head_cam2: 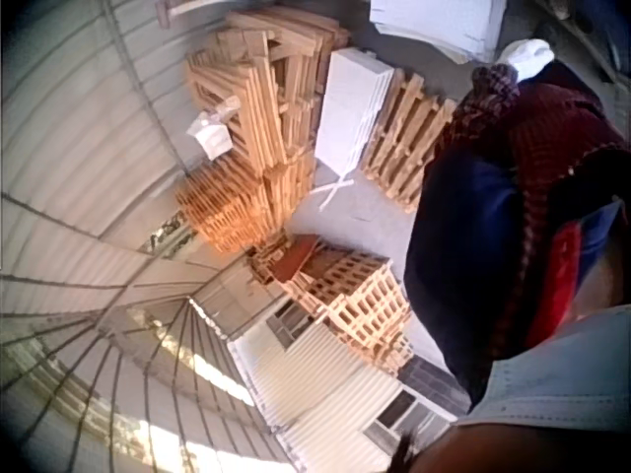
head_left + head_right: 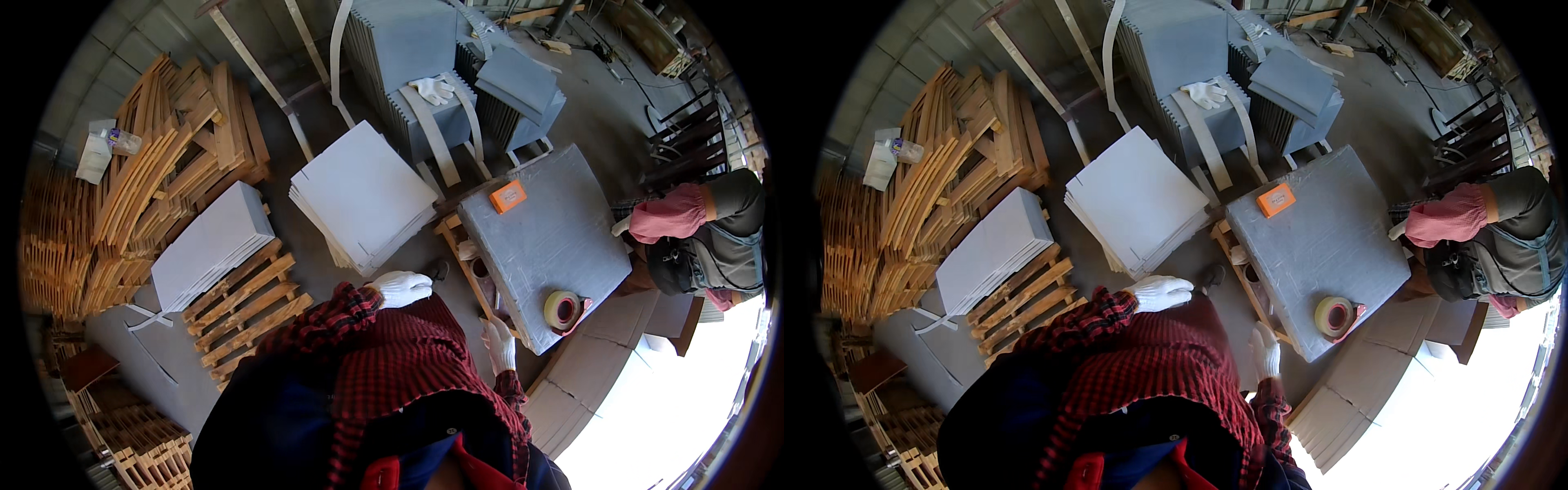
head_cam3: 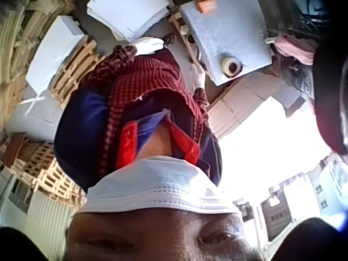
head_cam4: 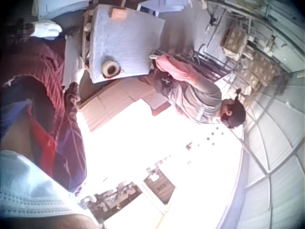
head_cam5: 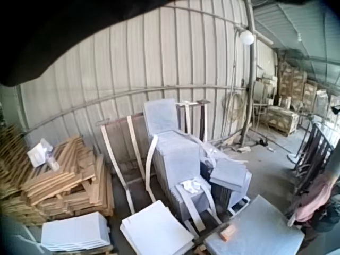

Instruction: The person assembles flat-pack furniture components in a workshop. They fold white panels into box shapes, secure them with string, and use a tape dispenser to apply tape to cardboard pieces. A coworker assists by handing over materials and taping edges.

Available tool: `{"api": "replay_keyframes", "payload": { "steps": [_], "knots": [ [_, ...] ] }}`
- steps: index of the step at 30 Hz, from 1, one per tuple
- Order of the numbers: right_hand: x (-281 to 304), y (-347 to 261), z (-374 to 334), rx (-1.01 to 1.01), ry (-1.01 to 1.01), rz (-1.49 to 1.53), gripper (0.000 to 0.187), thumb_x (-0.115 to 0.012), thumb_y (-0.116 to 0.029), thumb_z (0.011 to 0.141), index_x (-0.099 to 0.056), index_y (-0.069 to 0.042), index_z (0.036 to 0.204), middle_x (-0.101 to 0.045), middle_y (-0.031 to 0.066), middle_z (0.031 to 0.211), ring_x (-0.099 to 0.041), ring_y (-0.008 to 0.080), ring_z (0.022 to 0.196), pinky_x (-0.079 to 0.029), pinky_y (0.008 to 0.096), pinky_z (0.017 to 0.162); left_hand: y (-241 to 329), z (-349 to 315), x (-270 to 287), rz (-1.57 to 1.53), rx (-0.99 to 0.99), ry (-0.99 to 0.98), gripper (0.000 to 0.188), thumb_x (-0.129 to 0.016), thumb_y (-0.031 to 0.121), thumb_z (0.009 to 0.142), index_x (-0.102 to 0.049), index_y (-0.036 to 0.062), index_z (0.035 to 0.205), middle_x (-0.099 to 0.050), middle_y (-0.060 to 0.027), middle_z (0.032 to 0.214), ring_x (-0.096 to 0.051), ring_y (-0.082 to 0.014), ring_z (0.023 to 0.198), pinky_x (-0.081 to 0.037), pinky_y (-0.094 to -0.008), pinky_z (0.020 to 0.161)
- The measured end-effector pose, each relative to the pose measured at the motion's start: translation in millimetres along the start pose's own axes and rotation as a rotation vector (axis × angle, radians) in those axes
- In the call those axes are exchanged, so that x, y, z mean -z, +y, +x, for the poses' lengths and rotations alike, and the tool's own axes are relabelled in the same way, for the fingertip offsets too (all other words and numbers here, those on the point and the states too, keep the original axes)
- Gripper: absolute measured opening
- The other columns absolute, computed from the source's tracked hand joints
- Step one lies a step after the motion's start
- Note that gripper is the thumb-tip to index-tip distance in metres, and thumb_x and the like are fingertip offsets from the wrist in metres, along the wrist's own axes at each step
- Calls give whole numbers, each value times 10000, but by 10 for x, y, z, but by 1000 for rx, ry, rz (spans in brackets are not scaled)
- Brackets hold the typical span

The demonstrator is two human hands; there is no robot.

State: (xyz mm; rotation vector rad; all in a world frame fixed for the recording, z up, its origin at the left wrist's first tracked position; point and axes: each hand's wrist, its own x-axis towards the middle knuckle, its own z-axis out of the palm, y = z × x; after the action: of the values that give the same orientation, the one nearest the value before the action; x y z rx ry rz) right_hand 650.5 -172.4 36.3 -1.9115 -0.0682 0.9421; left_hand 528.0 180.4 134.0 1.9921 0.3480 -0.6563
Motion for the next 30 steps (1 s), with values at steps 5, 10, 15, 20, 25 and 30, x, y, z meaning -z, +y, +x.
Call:
{"api": "replay_keyframes", "payload": {
  "steps": [5, 10, 15, 20, 25, 30],
  "knots": [
    [-172, -1677, 913, 154, -47, 86, 478, -584, -304, 965, -601, 11, 1324, -693, 132, 1146, -648, 192, 999, -510, 333, 894, -97, 253, 516, -98, 118, 107, 528, -487, 450, 1018, -563, 45, 1350, -595, -187, 1350, -551, -340, 1269, -412, -413, 1080],
    [-326, -2405, 1793, 427, 22, -128, 414, -644, -286, 940, -656, -14, 1252, -706, 134, 1146, -658, 242, 1051, -503, 355, 930, -99, 557, 801, -203, 182, 196, 553, -498, 447, 1016, -537, 28, 1374, -564, -164, 1407, -522, -314, 1308, -392, -391, 1105],
    [-521, -2858, 2232, 752, 121, -675, 324, -695, -245, 865, -699, -97, 1154, -674, 124, 1190, -593, 334, 1144, -466, 436, 975, -165, 1084, 1085, -110, 214, 66, 532, -519, 421, 1001, -558, 37, 1367, -583, -171, 1385, -541, -320, 1285, -403, -394, 1093],
    [-582, -2820, 2431, 696, 194, -948, 357, -735, -268, 820, -714, -136, 1151, -645, 101, 1266, -542, 354, 1254, -437, 476, 1036, -508, 1810, 1427, 137, 66, 189, 404, -582, 385, 921, -661, 79, 1173, -675, -184, 1118, -636, -376, 1050, -480, -464, 948],
    [-910, -3043, 2522, 605, 84, -748, 350, -747, -193, 833, -703, -78, 1160, -648, 140, 1266, -576, 366, 1213, -462, 455, 1024, -1459, 2702, 1622, 543, 100, 301, 505, -628, 403, 863, -601, 92, 1260, -584, -99, 1306, -540, -319, 1189, -441, -450, 976],
    [-1824, -3158, 2951, 162, -181, -317, 411, -729, -160, 850, -640, 7, 1214, -651, 182, 1211, -627, 321, 1071, -510, 388, 927, -2126, 2879, 1710, 169, 316, 733, 553, -690, 353, 852, -555, 65, 1304, -547, -161, 1323, -509, -360, 1214, -415, -469, 1012]
  ]
}}
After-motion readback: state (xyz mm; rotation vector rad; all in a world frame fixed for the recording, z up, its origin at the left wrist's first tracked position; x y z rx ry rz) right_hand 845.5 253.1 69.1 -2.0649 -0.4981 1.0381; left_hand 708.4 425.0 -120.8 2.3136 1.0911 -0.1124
